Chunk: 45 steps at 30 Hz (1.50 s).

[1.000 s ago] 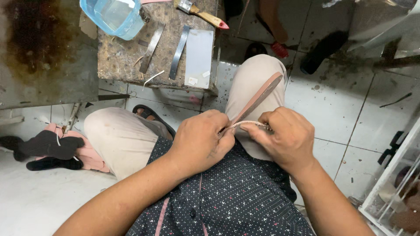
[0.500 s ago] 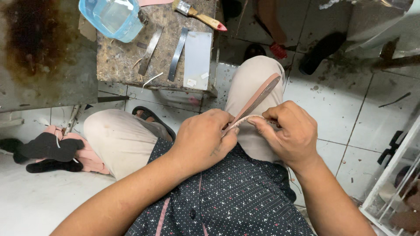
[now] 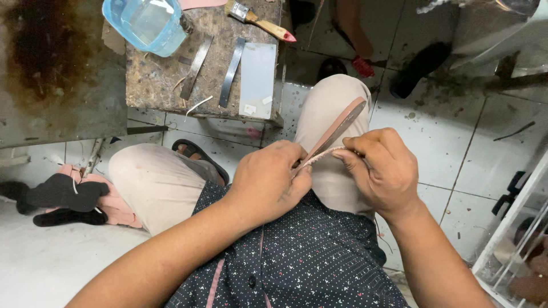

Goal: The person sits at a workbench and attaches a decorative braided trim around the edge of a sandal insole. They align the trim against the glued sole edge, press it down section by section around the perimeter, use a small pointed tool to tuck and secure the trim, then hold up the finished sole.

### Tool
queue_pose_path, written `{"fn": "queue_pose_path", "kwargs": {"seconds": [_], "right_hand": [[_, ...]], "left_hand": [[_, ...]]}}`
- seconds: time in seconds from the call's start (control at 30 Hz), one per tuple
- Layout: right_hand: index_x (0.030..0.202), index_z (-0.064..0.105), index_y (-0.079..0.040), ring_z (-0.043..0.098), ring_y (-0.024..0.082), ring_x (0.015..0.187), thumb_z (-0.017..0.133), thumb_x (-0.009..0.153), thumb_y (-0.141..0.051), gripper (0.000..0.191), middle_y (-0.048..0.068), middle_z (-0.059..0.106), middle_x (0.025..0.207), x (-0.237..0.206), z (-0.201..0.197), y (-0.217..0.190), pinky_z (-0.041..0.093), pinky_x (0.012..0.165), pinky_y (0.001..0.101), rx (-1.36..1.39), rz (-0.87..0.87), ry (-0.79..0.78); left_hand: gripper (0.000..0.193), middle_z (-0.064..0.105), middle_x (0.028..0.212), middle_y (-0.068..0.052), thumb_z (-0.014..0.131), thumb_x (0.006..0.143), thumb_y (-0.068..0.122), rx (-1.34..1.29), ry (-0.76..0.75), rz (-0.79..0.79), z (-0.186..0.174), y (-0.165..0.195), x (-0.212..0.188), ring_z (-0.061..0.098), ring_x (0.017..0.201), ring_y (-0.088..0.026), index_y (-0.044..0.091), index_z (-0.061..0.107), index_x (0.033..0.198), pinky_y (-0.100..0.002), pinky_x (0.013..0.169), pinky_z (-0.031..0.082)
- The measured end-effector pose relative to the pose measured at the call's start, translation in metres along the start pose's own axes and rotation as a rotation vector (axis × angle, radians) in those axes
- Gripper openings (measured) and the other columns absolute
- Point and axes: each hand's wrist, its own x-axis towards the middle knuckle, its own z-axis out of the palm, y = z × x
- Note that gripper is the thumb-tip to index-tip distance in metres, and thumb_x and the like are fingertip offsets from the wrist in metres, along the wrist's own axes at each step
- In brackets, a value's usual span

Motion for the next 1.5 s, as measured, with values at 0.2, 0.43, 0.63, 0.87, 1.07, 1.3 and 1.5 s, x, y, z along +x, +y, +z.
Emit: {"fn": "queue_pose_path", "kwargs": {"seconds": [0.2, 0.43, 0.63, 0.87, 1.07, 1.3, 1.5], "right_hand": [[0.099, 0.069, -0.002, 0.062, 0.021, 0.083, 0.09, 0.085, -0.009, 0.026, 0.011, 0.06, 0.102, -0.001, 0.005, 0.003, 0.052, 0.067, 0.0325, -0.025, 0.034, 0.035], [0.1, 0.069, -0.002, 0.061, 0.022, 0.089, 0.091, 0.085, -0.01, 0.027, 0.01, 0.059, 0.104, -0.001, 0.01, 0.007, 0.052, 0.072, 0.0334, -0.029, 0.012, 0.052], [0.1, 0.068, -0.003, 0.061, 0.022, 0.091, 0.091, 0.085, -0.012, 0.028, 0.01, 0.059, 0.104, -0.003, 0.011, 0.007, 0.052, 0.072, 0.0334, -0.043, 0.015, 0.047], [0.104, 0.066, 0.0, 0.063, 0.022, 0.093, 0.087, 0.09, -0.009, 0.027, 0.016, 0.058, 0.118, 0.001, 0.011, 0.012, 0.056, 0.073, 0.0309, 0.011, 0.036, 0.026], [0.103, 0.066, 0.001, 0.067, 0.02, 0.088, 0.085, 0.091, -0.006, 0.024, 0.018, 0.06, 0.122, 0.006, 0.005, 0.013, 0.058, 0.071, 0.0292, 0.044, 0.093, -0.003], [0.102, 0.066, 0.0, 0.065, 0.021, 0.084, 0.086, 0.09, -0.007, 0.025, 0.016, 0.062, 0.114, 0.006, 0.002, 0.014, 0.055, 0.067, 0.0297, 0.021, 0.073, 0.008], [0.094, 0.071, -0.002, 0.058, 0.024, 0.069, 0.092, 0.082, -0.012, 0.026, 0.006, 0.061, 0.085, 0.012, -0.005, 0.015, 0.046, 0.061, 0.0364, -0.113, 0.061, -0.026]], "left_hand": [[0.024, 0.069, 0.091, -0.013, 0.067, 0.088, 0.029, 0.017, -0.003, 0.008, 0.0, 0.003, 0.004, 0.068, 0.079, -0.037, 0.007, 0.073, 0.098, -0.048, 0.07, 0.053], [0.023, 0.07, 0.09, -0.013, 0.067, 0.089, 0.028, 0.036, 0.0, 0.0, 0.0, 0.003, 0.005, 0.069, 0.079, -0.036, 0.007, 0.074, 0.094, -0.048, 0.07, 0.054], [0.022, 0.071, 0.09, -0.013, 0.067, 0.089, 0.027, 0.035, 0.029, -0.007, 0.004, 0.003, 0.004, 0.069, 0.08, -0.036, 0.007, 0.075, 0.093, -0.047, 0.071, 0.054], [0.021, 0.071, 0.091, -0.012, 0.067, 0.088, 0.026, -0.006, 0.039, -0.032, 0.007, -0.001, 0.008, 0.07, 0.082, -0.035, 0.007, 0.074, 0.092, -0.046, 0.074, 0.055], [0.032, 0.068, 0.097, -0.014, 0.065, 0.087, 0.025, -0.097, 0.032, 0.031, 0.005, 0.002, 0.014, 0.068, 0.085, -0.036, 0.006, 0.071, 0.111, -0.046, 0.073, 0.054], [0.027, 0.07, 0.094, -0.012, 0.065, 0.092, 0.027, -0.069, 0.026, 0.012, 0.008, 0.007, 0.018, 0.069, 0.084, -0.034, 0.009, 0.075, 0.108, -0.045, 0.074, 0.054], [0.024, 0.07, 0.09, -0.011, 0.065, 0.092, 0.026, -0.057, 0.038, 0.014, 0.011, 0.003, 0.02, 0.069, 0.084, -0.034, 0.009, 0.077, 0.105, -0.044, 0.074, 0.054]]}}
